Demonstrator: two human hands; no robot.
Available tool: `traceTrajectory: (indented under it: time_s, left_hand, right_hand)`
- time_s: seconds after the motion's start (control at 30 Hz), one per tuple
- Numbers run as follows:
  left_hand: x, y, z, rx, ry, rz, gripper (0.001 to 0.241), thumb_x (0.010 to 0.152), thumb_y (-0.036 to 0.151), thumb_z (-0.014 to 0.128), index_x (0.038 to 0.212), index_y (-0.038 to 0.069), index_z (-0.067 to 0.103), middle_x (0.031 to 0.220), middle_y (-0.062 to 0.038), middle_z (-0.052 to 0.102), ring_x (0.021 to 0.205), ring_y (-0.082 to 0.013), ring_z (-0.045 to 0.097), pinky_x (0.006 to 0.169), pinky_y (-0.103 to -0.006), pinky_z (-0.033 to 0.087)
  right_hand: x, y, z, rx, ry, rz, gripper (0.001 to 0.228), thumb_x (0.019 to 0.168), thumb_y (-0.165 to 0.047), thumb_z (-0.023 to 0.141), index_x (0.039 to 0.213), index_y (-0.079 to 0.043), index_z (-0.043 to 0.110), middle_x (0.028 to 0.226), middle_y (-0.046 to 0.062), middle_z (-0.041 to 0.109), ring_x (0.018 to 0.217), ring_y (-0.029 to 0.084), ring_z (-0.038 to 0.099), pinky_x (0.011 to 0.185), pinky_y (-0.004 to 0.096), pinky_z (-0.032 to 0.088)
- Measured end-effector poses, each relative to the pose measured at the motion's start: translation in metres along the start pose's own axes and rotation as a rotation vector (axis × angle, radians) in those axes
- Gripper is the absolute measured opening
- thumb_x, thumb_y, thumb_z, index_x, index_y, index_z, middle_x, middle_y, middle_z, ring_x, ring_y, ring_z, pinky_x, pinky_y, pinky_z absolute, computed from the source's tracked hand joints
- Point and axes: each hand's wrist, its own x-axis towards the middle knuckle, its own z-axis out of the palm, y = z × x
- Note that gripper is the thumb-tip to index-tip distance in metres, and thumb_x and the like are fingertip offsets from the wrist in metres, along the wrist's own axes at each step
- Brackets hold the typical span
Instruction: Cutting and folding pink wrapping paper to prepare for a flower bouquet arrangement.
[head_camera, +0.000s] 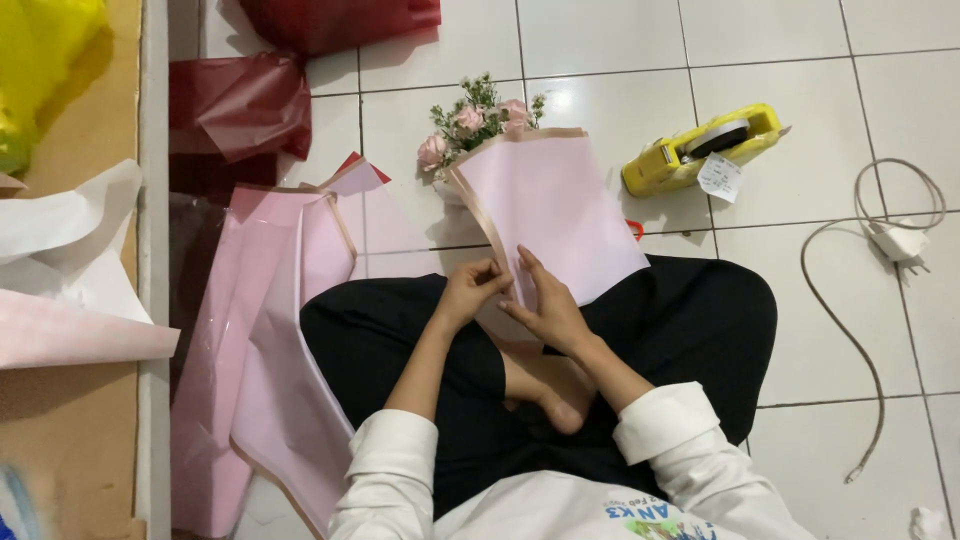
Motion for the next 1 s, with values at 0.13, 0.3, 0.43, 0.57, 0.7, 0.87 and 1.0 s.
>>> traceTrajectory:
  time_s: [0.13,0.3,0.43,0.57,0.7,0.87,1.0]
  left_hand:
    - [0.005,-0.007,-0.002,0.098,-0.069,0.034,0.021,0.084,0.021,0.086,0.075,0.011,0.069,0.065,0.002,0.065,0.070,-0.0066,0.056,0.067,-0.0235,0.049]
    - [0.015,-0.028,-0.003,0.147,-0.049,-0.002,0.017,0.085,0.020,0.085,0.083,0.008,0.072,0.071,-0.003,0.068,0.073,-0.0118,0.060,0.071,-0.0276,0.051]
    - [0.016,-0.032,-0.019,0.345,0.208,-0.036,0.010,0.087,0.018,0.077,0.087,0.008,0.074,0.081,-0.011,0.075,0.072,-0.0222,0.073,0.065,-0.0345,0.058]
    - [0.011,-0.012,-0.019,0.266,0.395,-0.009,0.010,0.089,0.013,0.070,0.085,0.003,0.070,0.080,-0.014,0.073,0.065,-0.0245,0.071,0.056,-0.0346,0.058]
    - [0.020,-0.016,-0.020,0.124,0.455,0.065,0.021,0.093,0.016,0.067,0.076,0.005,0.060,0.071,-0.008,0.064,0.060,-0.0168,0.067,0.052,-0.0316,0.063]
    - [0.016,-0.023,-0.024,0.048,0.465,0.012,0.021,0.092,0.015,0.068,0.074,0.005,0.062,0.068,-0.009,0.063,0.061,-0.0175,0.064,0.047,-0.0334,0.057]
    - [0.024,-0.038,-0.031,-0.063,0.505,-0.014,0.024,0.095,0.020,0.064,0.074,0.009,0.061,0.065,-0.003,0.056,0.056,-0.0139,0.062,0.050,-0.0274,0.058]
  right_hand:
    - [0.005,0.023,0.002,0.155,-0.061,0.176,0.050,0.092,-0.014,0.071,0.141,-0.020,0.062,0.116,0.017,0.076,0.116,0.033,0.070,0.091,0.041,0.060]
    - [0.016,0.083,0.000,-0.022,0.029,0.145,0.017,0.094,-0.017,0.068,0.109,-0.019,0.076,0.096,0.009,0.079,0.098,0.028,0.076,0.084,0.041,0.060]
    - [0.030,0.112,-0.081,0.130,0.731,-0.008,0.015,0.104,-0.005,0.057,0.113,-0.001,0.067,0.101,0.024,0.070,0.104,0.038,0.069,0.094,0.048,0.051]
    - [0.040,0.191,-0.196,0.298,1.347,-0.005,0.037,0.099,0.007,0.053,0.126,-0.018,0.049,0.072,-0.003,0.053,0.059,0.010,0.051,0.058,0.021,0.039]
    - [0.046,0.260,-0.233,0.181,1.473,0.277,0.022,0.085,-0.007,0.045,0.102,-0.019,0.052,0.093,0.005,0.058,0.089,0.023,0.062,0.081,0.036,0.053]
    - [0.080,0.409,-0.239,-0.306,0.829,0.773,0.014,0.090,-0.005,0.059,0.094,0.001,0.071,0.058,0.020,0.063,0.045,0.032,0.067,0.039,0.043,0.055]
    - [0.079,0.325,-0.222,-0.515,0.287,0.910,0.053,0.075,-0.011,0.075,0.124,0.009,0.067,0.107,0.035,0.069,0.106,0.050,0.067,0.087,0.060,0.052]
